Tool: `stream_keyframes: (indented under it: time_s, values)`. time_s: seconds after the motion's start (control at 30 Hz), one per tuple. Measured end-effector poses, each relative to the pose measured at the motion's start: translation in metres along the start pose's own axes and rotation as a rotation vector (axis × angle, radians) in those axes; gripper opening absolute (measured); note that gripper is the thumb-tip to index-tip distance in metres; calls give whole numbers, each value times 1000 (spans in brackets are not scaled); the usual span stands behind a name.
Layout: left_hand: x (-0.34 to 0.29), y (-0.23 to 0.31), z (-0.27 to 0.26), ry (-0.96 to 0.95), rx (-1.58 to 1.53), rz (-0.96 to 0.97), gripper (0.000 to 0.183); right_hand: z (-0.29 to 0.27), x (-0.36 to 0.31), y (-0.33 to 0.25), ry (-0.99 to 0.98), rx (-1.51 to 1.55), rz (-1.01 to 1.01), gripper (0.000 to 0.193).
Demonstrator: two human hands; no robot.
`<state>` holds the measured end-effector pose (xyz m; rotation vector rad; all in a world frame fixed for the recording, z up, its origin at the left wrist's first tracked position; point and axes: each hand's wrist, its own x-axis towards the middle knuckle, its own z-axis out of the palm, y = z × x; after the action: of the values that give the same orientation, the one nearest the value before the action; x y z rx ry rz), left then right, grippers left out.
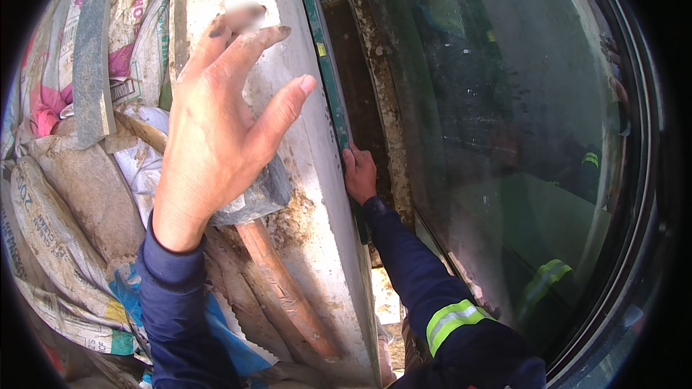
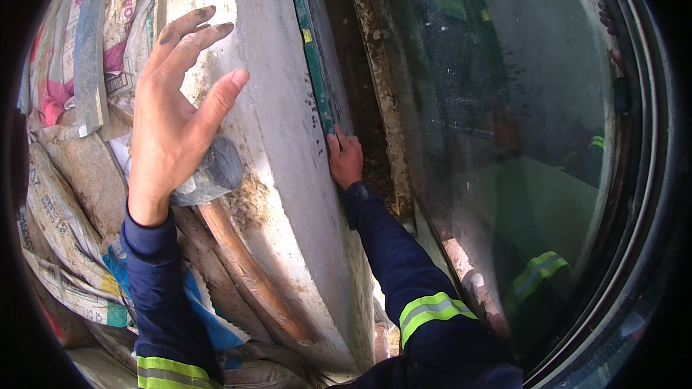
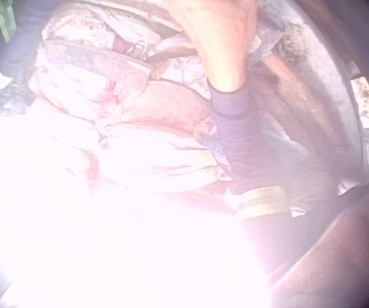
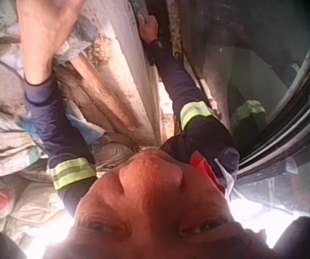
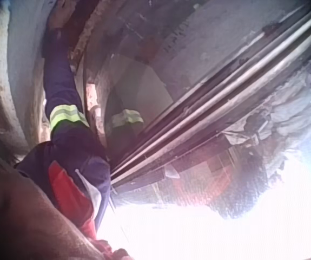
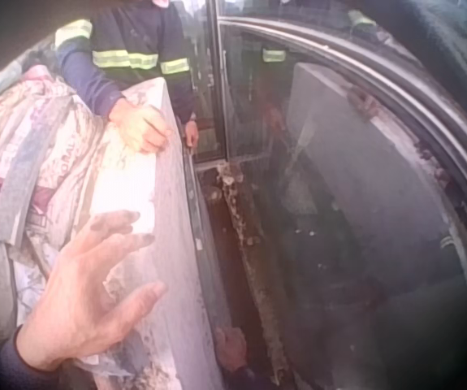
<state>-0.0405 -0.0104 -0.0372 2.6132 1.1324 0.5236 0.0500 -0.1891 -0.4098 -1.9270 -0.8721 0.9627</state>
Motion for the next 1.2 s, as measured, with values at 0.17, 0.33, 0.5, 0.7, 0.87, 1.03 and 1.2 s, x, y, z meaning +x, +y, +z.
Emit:
stream_keyframes:
  time_s: [0.17,0.33,0.5,0.7,0.87,1.03,1.2]
  values:
    - [0,1,0,-3,9,-1,45,1,0,3,5,0,0,46]
    - [3,8,-1,-24,15,-7,44,0,-1,1,47,22,25,47]
    - [3,11,0,8,41,1,41,-4,-5,-6,20,-25,60,50]
    - [-53,31,-71,-146,66,70,53,-7,-2,2,127,-48,12,51]
    - [-155,92,-156,-278,161,-180,51,4,-1,-1,97,-19,46,53]
    - [-226,93,-131,315,219,-599,49,3,-3,-9,116,-50,70,53]
    - [-243,94,-164,458,505,-561,45,6,-9,-4,97,-132,41,53]
